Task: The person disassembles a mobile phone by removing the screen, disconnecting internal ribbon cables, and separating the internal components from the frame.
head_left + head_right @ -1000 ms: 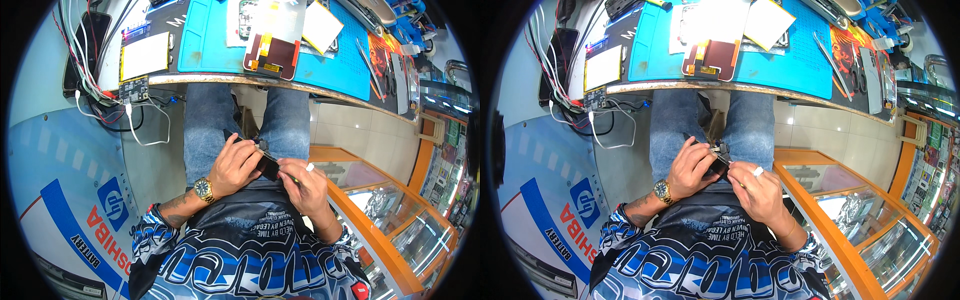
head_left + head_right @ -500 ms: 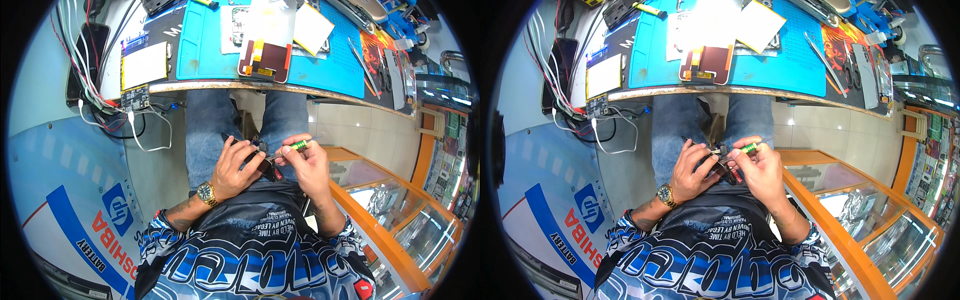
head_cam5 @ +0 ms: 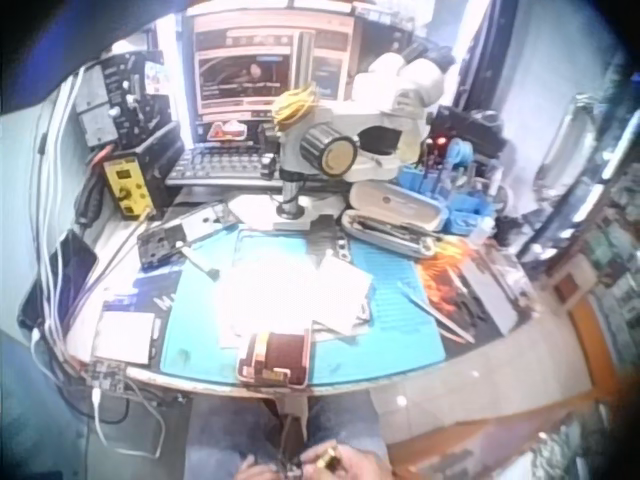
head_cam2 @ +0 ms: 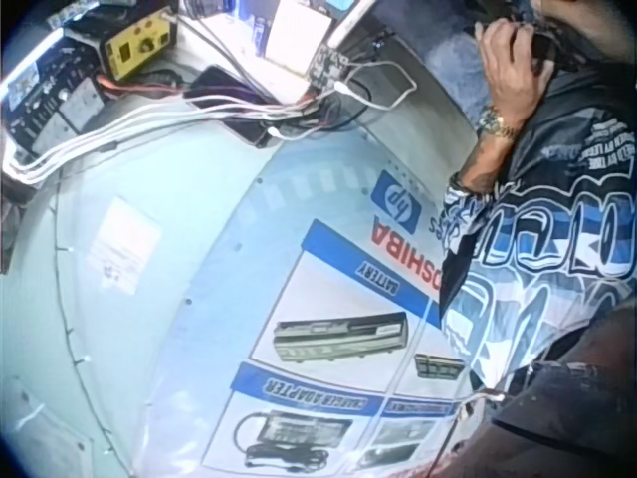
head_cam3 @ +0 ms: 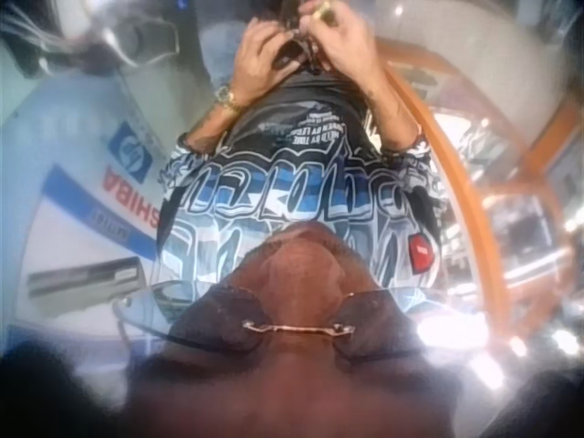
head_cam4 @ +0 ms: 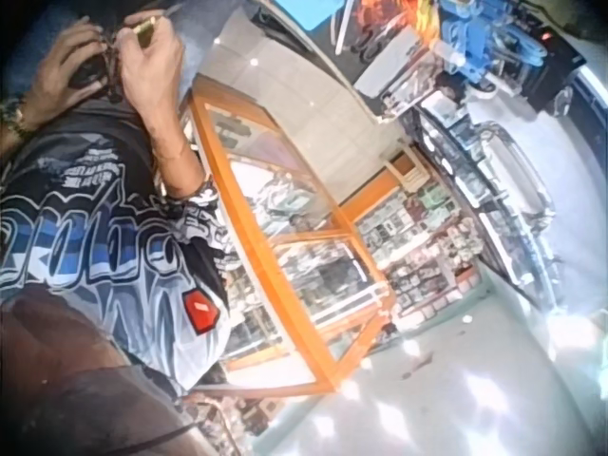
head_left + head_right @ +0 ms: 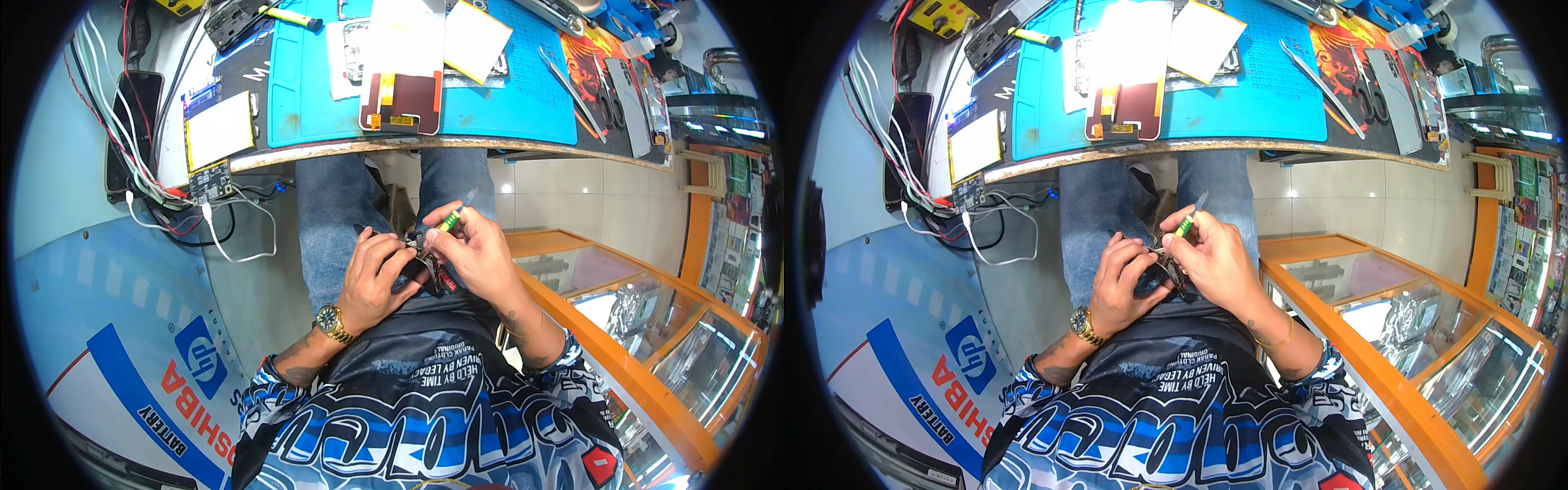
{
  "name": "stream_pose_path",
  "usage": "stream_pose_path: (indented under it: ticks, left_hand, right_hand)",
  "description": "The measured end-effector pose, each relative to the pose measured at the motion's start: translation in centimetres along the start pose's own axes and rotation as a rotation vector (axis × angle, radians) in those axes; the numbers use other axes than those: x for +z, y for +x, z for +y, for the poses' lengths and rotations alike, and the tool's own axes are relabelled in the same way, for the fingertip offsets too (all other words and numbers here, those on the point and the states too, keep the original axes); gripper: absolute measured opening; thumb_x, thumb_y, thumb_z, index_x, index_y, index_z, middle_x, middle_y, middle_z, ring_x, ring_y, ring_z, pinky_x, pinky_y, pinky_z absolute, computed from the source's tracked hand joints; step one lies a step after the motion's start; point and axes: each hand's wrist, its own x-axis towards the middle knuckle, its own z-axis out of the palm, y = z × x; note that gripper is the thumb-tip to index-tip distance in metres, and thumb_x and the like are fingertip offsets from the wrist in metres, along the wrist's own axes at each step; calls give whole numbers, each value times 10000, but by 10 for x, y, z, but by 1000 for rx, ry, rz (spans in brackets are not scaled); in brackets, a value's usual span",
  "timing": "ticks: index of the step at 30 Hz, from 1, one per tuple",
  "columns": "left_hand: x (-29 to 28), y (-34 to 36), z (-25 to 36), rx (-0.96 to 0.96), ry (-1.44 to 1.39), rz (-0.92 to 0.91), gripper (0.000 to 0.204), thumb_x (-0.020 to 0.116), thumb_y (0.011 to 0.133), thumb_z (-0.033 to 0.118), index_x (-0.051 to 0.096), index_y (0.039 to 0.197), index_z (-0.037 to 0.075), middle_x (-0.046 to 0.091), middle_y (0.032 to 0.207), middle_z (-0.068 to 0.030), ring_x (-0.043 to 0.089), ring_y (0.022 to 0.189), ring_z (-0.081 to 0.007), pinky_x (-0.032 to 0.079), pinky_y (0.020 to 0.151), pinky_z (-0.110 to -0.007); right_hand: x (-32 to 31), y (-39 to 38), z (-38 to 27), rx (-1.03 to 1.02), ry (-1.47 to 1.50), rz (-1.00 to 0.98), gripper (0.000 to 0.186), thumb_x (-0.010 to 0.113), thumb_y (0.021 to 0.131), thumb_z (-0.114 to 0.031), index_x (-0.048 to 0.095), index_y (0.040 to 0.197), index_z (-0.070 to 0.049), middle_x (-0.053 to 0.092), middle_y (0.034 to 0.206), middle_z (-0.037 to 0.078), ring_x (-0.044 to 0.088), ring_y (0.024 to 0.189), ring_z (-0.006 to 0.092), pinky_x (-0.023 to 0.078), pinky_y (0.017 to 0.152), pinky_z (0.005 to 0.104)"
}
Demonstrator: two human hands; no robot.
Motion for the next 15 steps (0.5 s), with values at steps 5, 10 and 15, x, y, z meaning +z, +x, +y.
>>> stream_pose_path:
  ticks: [5, 10, 15]
  left_hand:
    - [-9, 12, -2, -69, -63, 16, 698, 960, 623, 184, 600, 1204, 41, 613, 1172, -168, 629, 1103, -357, 513, 1000, -506]
    - [-19, 21, 4, -304, -95, 107, 737, 963, 577, 170, 595, 1199, 21, 618, 1169, -179, 631, 1091, -366, 529, 945, -434]
    - [-24, 21, 17, -368, -128, 155, 745, 969, 587, 181, 588, 1203, 9, 586, 1173, -167, 628, 1061, -327, 543, 906, -393]
  right_hand:
    - [4, -13, -6, -337, -183, 106, 182, 683, 970, -78, 669, 1119, 25, 739, 890, 117, 707, 752, 137, 541, 645, 274]
    - [2, -36, 20, -697, -60, 226, 272, 717, 872, 94, 642, 1128, 43, 743, 1012, 224, 756, 915, 323, 607, 802, 375]
    - [4, -48, 15, -799, -189, 146, 265, 683, 907, 84, 598, 1152, 27, 728, 1026, 239, 747, 956, 344, 613, 846, 424]
